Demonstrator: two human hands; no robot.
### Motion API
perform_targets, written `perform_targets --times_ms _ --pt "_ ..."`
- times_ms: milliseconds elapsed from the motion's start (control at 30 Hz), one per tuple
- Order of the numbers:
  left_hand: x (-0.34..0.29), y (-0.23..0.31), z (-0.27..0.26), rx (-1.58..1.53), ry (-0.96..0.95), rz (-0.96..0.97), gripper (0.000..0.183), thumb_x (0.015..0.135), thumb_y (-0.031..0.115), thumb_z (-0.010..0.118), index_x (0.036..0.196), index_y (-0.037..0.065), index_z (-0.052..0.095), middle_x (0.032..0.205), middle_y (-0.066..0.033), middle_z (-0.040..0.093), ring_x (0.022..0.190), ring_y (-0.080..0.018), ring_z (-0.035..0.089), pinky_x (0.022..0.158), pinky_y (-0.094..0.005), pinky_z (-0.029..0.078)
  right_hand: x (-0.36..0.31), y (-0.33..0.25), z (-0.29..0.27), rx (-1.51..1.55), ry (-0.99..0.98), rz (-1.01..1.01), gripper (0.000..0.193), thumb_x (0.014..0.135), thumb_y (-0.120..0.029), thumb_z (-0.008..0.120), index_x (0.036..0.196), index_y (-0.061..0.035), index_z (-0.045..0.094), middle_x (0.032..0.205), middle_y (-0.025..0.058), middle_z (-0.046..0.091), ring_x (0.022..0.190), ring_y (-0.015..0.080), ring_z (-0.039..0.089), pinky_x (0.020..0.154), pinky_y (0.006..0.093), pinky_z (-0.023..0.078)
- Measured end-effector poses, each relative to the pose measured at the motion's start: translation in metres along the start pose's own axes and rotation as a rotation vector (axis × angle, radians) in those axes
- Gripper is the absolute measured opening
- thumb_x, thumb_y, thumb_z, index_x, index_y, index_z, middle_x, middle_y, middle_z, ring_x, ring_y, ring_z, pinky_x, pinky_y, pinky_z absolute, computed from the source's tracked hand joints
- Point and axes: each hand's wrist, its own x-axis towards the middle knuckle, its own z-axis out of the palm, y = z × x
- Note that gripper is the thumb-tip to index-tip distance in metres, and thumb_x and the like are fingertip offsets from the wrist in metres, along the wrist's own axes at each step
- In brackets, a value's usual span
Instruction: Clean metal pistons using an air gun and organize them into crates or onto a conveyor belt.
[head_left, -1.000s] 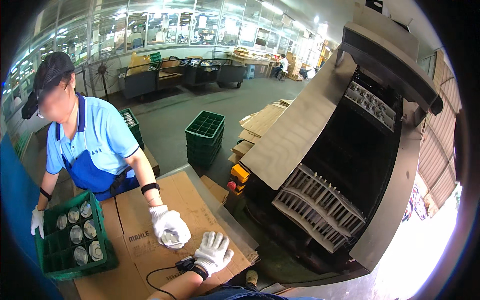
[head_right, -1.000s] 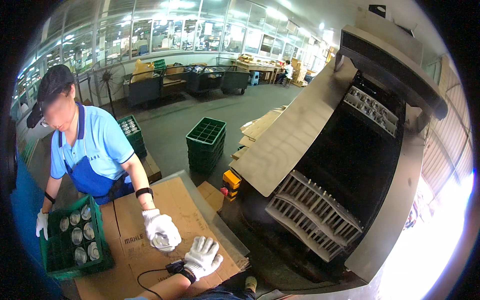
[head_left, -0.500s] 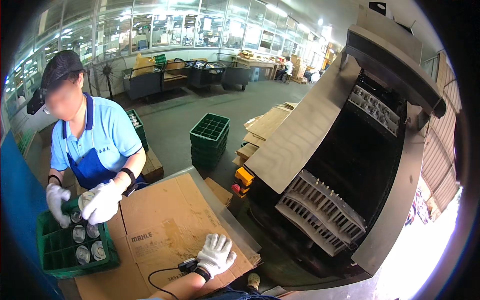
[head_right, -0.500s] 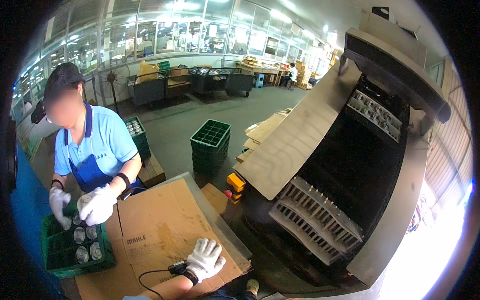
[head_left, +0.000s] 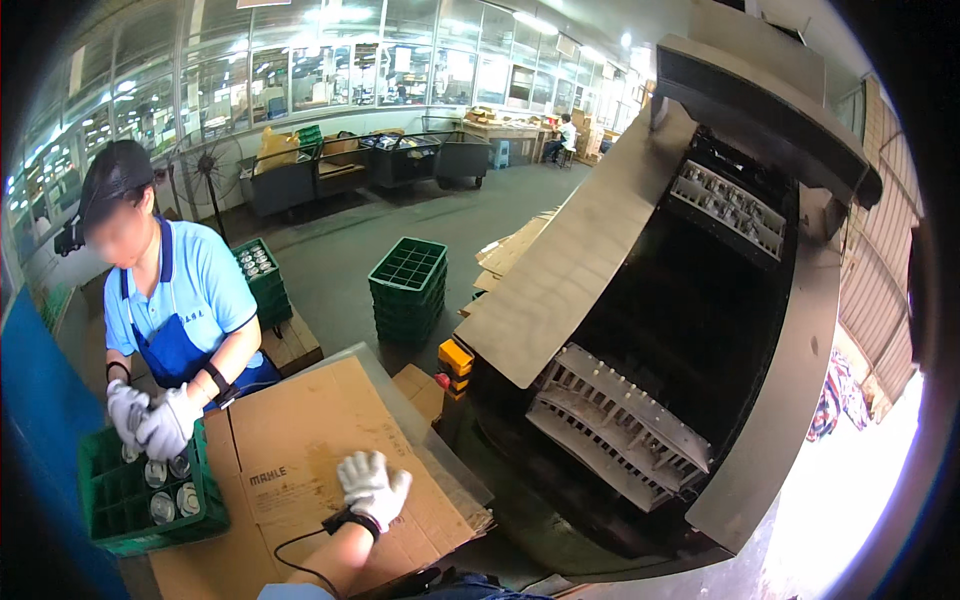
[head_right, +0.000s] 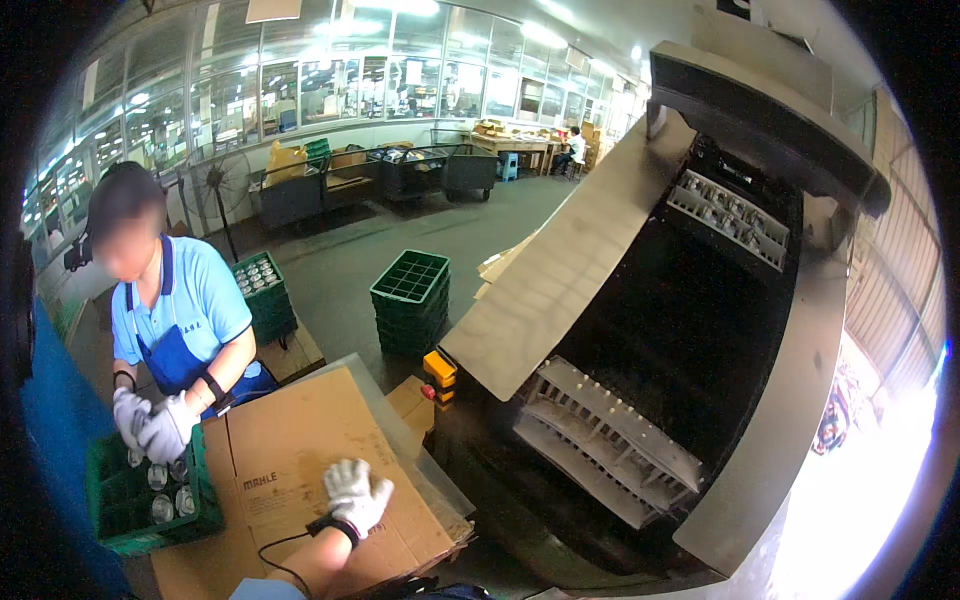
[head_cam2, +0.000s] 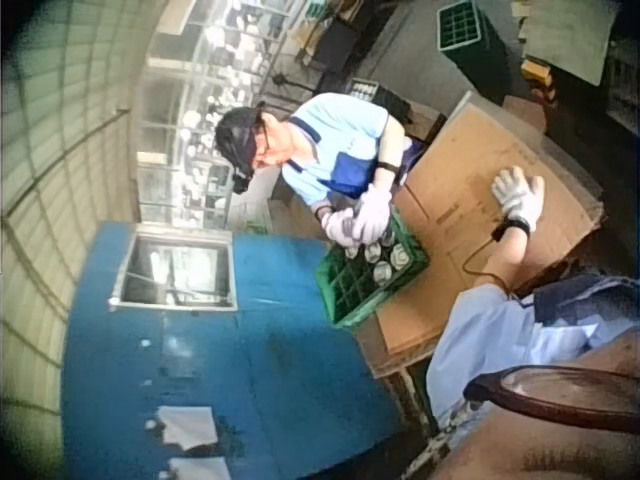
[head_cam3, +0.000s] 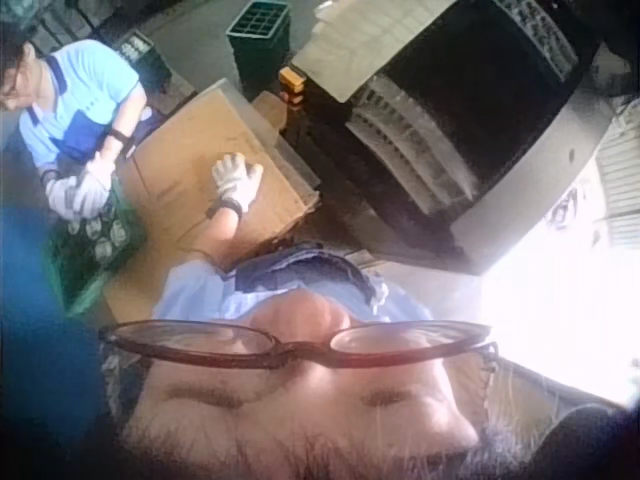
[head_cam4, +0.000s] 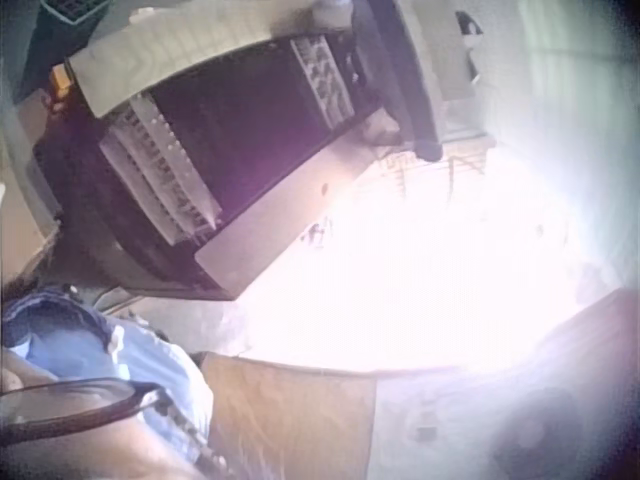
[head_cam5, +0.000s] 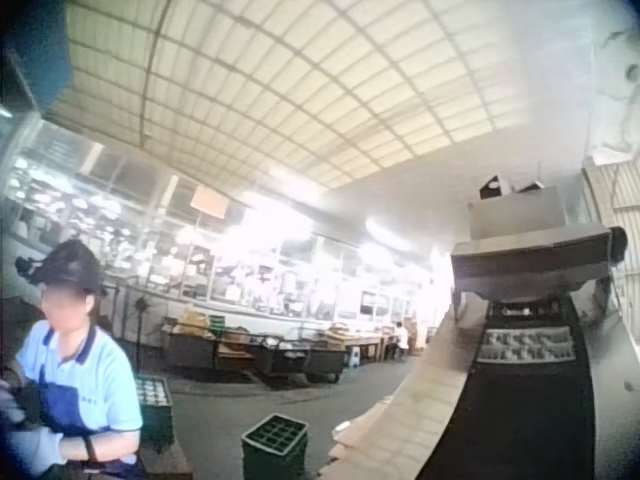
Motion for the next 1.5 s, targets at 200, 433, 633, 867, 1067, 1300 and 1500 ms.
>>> perform_targets --times_ms 200,433,633,867,1067,1300,1500 --pt "0.037 -0.026 -0.016 0.147 -0.238 -0.507 0.079 0.095 0.061 0.04 0.154 0.009 0.031 0.159 -0.0246 0.027 0.149 -0.0438 0.019 0.121 -0.0586 0.005 0.002 0.022 -0.019 0.034 -0.016 0.0 0.051 0.076 -0.061 0.072 0.101 -0.0168 0.079 0.098 0.007 0.075 0.094 0.0233 0.066 0.088 0.0402 0.05" --pt "0.035 -0.012 -0.02 0.312 -0.24 -0.537 0.076 0.097 0.06 0.037 0.155 0.012 0.03 0.157 -0.0214 0.032 0.146 -0.0386 0.025 0.12 -0.0555 0.012 0.007 0.043 -0.033 0.052 -0.031 0.011 0.051 0.077 -0.061 0.071 0.102 -0.0167 0.079 0.099 0.0072 0.075 0.094 0.0235 0.066 0.088 0.0402 0.05" --pt "0.037 -0.006 -0.022 0.327 -0.23 -0.55 0.076 0.098 0.061 0.037 0.156 0.012 0.029 0.158 -0.0191 0.032 0.147 -0.0359 0.025 0.121 -0.0528 0.012 0.015 0.055 -0.042 0.049 -0.043 0.019 0.052 0.077 -0.061 0.071 0.102 -0.0166 0.079 0.099 0.0074 0.075 0.095 0.0237 0.066 0.088 0.0402 0.05" --pt "0.037 -0.007 -0.02 0.312 -0.217 -0.548 0.077 0.097 0.062 0.038 0.155 0.013 0.03 0.159 -0.0183 0.03 0.148 -0.0364 0.024 0.122 -0.0526 0.011 0.017 0.061 -0.047 0.033 -0.057 0.021 0.052 0.077 -0.061 0.07 0.103 -0.0165 0.079 0.1 0.0076 0.075 0.095 0.0239 0.066 0.089 0.0401 0.05" --pt "0.039 -0.007 -0.019 0.311 -0.196 -0.545 0.077 0.097 0.062 0.039 0.155 0.012 0.031 0.158 -0.018 0.032 0.148 -0.0355 0.024 0.122 -0.0521 0.011 0.017 0.063 -0.048 0.029 -0.064 0.022 0.053 0.078 -0.062 0.07 0.103 -0.0164 0.079 0.1 0.0078 0.075 0.096 0.0241 0.067 0.089 0.0401 0.049" --pt "0.037 0.004 -0.031 0.309 -0.204 -0.544 0.077 0.097 0.061 0.038 0.155 0.012 0.032 0.157 -0.0174 0.033 0.147 -0.0348 0.026 0.121 -0.0511 0.013 0.013 0.07 -0.046 0.073 -0.06 0.012 0.053 0.078 -0.062 0.069 0.103 -0.0162 0.079 0.101 0.008 0.075 0.096 0.0244 0.067 0.089 0.0401 0.049" --pt "0.04 0.004 -0.025 0.307 -0.205 -0.534 0.076 0.097 0.06 0.04 0.154 0.011 0.032 0.157 -0.0183 0.033 0.147 -0.0353 0.027 0.122 -0.0503 0.014 0.007 0.084 -0.039 0.137 -0.054 0.018 0.054 0.078 -0.062 0.069 0.104 -0.0161 0.079 0.101 0.0082 0.075 0.097 0.0245 0.067 0.09 0.04 0.049"
